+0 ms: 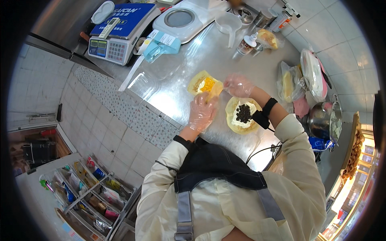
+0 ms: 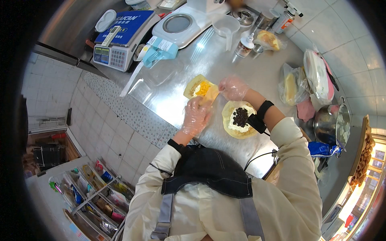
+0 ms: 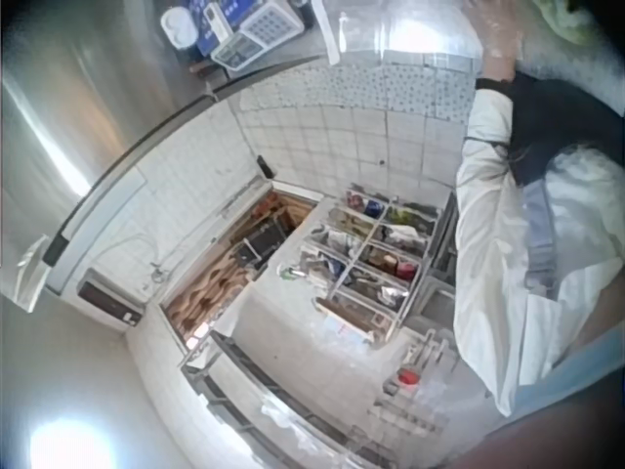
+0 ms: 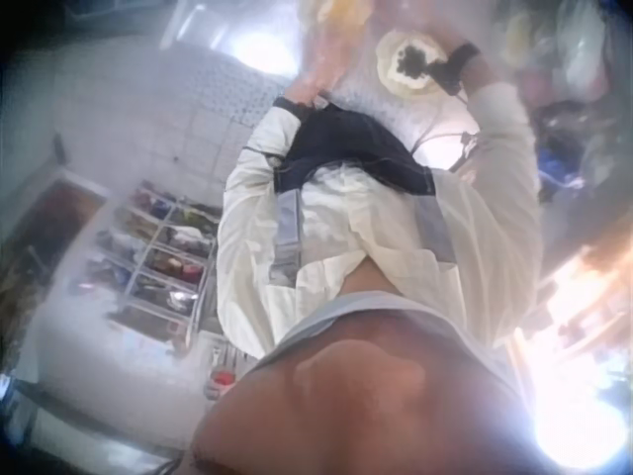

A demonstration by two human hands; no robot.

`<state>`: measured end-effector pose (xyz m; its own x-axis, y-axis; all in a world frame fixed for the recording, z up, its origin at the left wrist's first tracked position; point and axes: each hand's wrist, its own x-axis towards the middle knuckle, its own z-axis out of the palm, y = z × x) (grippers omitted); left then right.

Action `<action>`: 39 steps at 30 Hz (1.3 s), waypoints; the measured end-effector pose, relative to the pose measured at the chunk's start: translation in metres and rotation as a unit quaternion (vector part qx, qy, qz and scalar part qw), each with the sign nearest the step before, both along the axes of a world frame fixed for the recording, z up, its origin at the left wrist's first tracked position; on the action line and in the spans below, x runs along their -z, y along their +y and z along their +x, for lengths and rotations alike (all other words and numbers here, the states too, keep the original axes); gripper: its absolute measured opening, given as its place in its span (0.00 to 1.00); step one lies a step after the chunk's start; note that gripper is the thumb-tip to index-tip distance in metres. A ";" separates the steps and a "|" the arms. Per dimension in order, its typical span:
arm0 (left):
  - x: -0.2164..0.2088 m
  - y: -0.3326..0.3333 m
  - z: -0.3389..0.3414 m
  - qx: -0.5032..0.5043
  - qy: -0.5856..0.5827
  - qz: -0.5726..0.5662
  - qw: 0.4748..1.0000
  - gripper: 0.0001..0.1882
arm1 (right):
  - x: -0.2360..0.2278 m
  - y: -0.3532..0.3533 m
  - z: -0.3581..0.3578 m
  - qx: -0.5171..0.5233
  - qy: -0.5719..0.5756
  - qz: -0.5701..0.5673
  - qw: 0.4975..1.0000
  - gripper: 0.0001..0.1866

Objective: The person pipes white cream onto two crepes, adds diced mango and chocolate chips, and rolls them into cylinders. They then wrap the crepes in plastic film and add more diced mango to the top of the wrapped rolls.

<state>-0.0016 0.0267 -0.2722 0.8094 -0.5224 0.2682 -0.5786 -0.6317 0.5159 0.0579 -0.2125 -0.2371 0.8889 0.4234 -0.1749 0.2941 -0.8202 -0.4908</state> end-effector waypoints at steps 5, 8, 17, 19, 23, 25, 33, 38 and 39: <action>0.003 -0.002 -0.008 0.003 0.002 0.055 0.998 0.26 | -0.002 0.012 0.000 -0.050 -0.003 -0.006 0.999 0.22; 0.010 -0.008 -0.005 -0.014 -0.017 0.052 0.998 0.26 | -0.006 0.024 0.005 -0.042 0.057 -0.004 0.998 0.24; 0.017 -0.008 0.019 -0.033 -0.031 -0.053 0.998 0.18 | 0.012 0.022 0.017 0.050 0.059 0.009 0.997 0.28; 0.018 -0.009 0.024 -0.070 -0.004 -0.127 0.989 0.16 | 0.016 0.022 0.019 0.097 0.026 0.035 0.994 0.28; 0.016 -0.005 0.033 -0.153 0.076 -0.227 0.959 0.17 | -0.004 0.039 0.021 0.231 0.137 0.163 0.949 0.25; 0.003 -0.006 0.033 -0.166 0.034 -0.201 0.965 0.19 | 0.003 0.034 0.023 0.256 0.158 0.208 0.931 0.21; 0.015 -0.018 0.040 0.021 -0.216 0.086 0.972 0.23 | 0.025 0.026 0.034 0.276 0.207 0.259 0.902 0.13; 0.010 -0.008 0.052 -0.007 -0.028 -0.036 0.999 0.20 | 0.008 0.021 0.047 0.233 0.212 0.176 0.933 0.15; 0.010 -0.005 0.056 -0.030 0.008 -0.095 0.995 0.20 | -0.006 0.024 0.049 0.214 0.219 0.159 0.939 0.17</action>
